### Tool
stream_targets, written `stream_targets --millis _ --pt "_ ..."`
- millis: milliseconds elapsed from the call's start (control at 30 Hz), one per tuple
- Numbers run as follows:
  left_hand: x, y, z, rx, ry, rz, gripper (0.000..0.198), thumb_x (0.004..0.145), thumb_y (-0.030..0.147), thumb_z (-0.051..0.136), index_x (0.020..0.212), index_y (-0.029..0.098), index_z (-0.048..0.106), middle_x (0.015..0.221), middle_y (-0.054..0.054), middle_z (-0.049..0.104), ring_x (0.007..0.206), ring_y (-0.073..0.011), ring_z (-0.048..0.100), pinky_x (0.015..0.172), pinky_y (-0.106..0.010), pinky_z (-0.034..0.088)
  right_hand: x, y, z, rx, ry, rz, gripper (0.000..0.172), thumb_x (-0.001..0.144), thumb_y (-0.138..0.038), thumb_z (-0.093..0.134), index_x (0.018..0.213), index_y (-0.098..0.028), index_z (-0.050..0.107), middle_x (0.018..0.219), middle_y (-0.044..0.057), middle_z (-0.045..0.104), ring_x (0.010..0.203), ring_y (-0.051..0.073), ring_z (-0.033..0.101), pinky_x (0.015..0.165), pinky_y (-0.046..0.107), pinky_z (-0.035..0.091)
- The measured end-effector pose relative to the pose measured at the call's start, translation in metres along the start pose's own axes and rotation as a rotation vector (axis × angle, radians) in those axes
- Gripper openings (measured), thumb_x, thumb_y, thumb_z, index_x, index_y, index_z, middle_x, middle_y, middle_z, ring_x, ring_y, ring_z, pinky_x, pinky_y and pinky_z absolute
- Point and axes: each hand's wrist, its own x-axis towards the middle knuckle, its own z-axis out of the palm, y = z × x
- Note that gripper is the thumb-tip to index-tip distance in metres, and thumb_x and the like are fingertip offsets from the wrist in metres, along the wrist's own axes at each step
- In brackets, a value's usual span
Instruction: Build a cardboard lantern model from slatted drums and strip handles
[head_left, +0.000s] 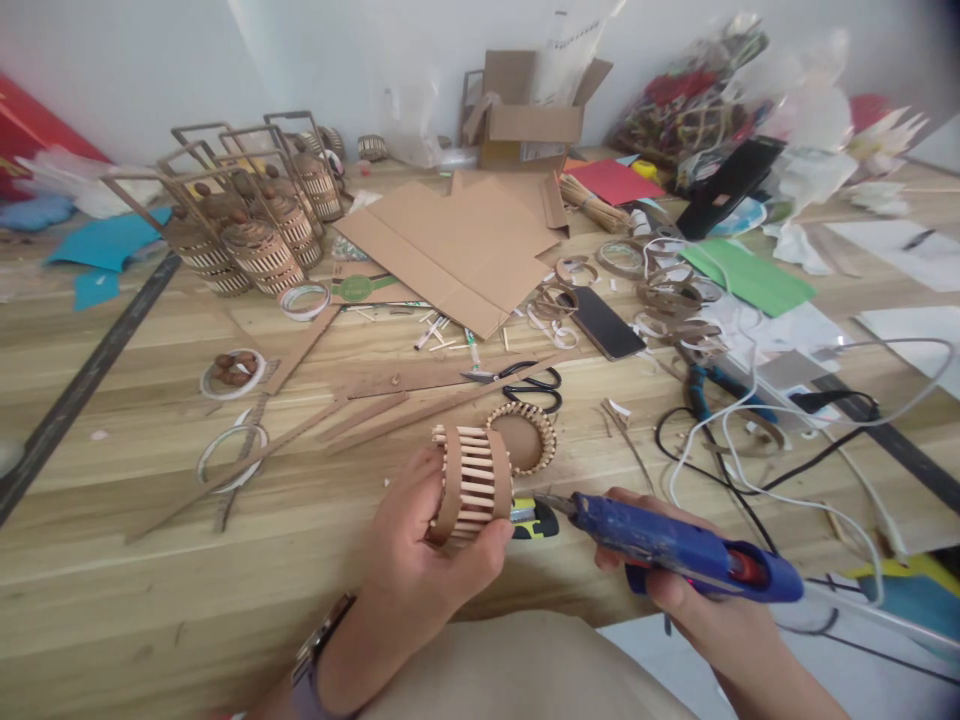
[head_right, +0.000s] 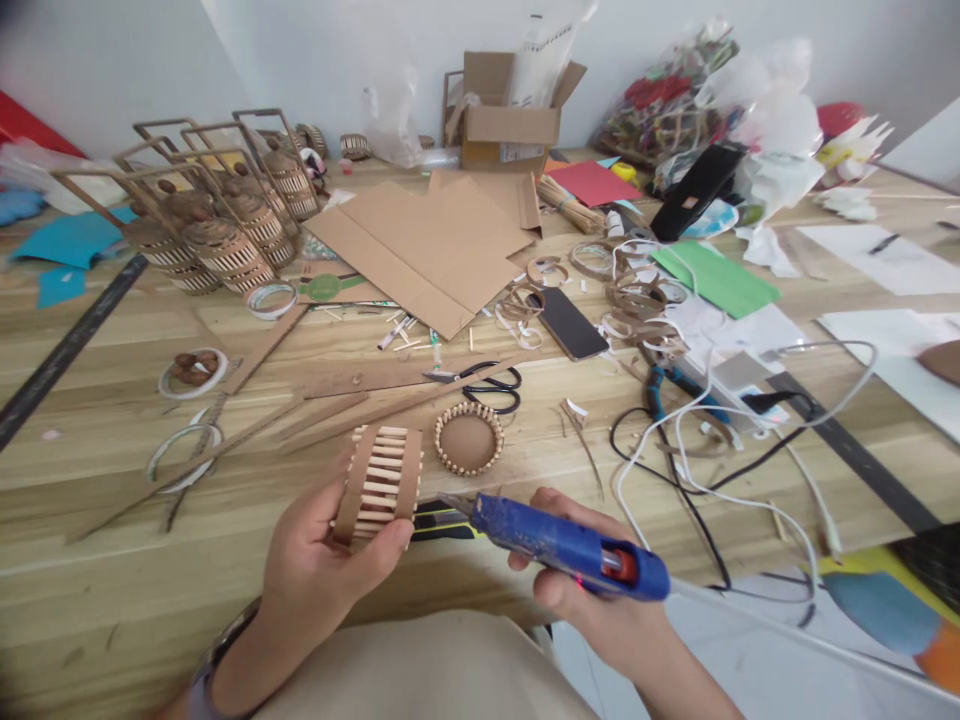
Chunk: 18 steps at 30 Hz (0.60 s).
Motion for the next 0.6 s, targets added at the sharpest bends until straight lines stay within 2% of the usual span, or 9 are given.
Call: stream_targets --millis 100,333,600 --pt "0.000 0.001 0.000 0.011 0.001 0.015 0.004 0.076 0.017 0.064 0.074 0.020 0.064 0.074 0.000 0.065 0.068 -0.0151 0.061 0.066 -0.026 0.053 0.001 -0.001 0.002 -0.004 -0.044 -0.022 0.047 0.082 -0.071 0.056 0.077 -0.027 0.070 0.068 0.004 0.065 0.064 0.022 0.062 0.056 0.031 0.050" --pt "0.001 -0.001 -0.001 0.043 0.009 0.051 0.006 0.076 0.016 0.063 0.072 0.020 0.063 0.073 0.000 0.065 0.070 -0.0156 0.061 0.066 -0.027 0.052 0.003 -0.006 0.010 0.066 -0.011 0.046 0.049 0.077 -0.075 0.059 0.074 -0.027 0.069 0.067 0.004 0.065 0.066 0.023 0.061 0.058 0.032 0.048" --pt "0.000 -0.006 -0.002 0.112 0.007 0.035 0.007 0.077 0.018 0.061 0.070 0.020 0.061 0.073 -0.001 0.064 0.073 -0.0173 0.061 0.069 -0.028 0.051 0.006 -0.002 0.017 0.112 -0.016 -0.046 0.046 0.082 -0.068 0.060 0.077 -0.024 0.070 0.068 0.003 0.066 0.066 0.020 0.062 0.060 0.028 0.049"
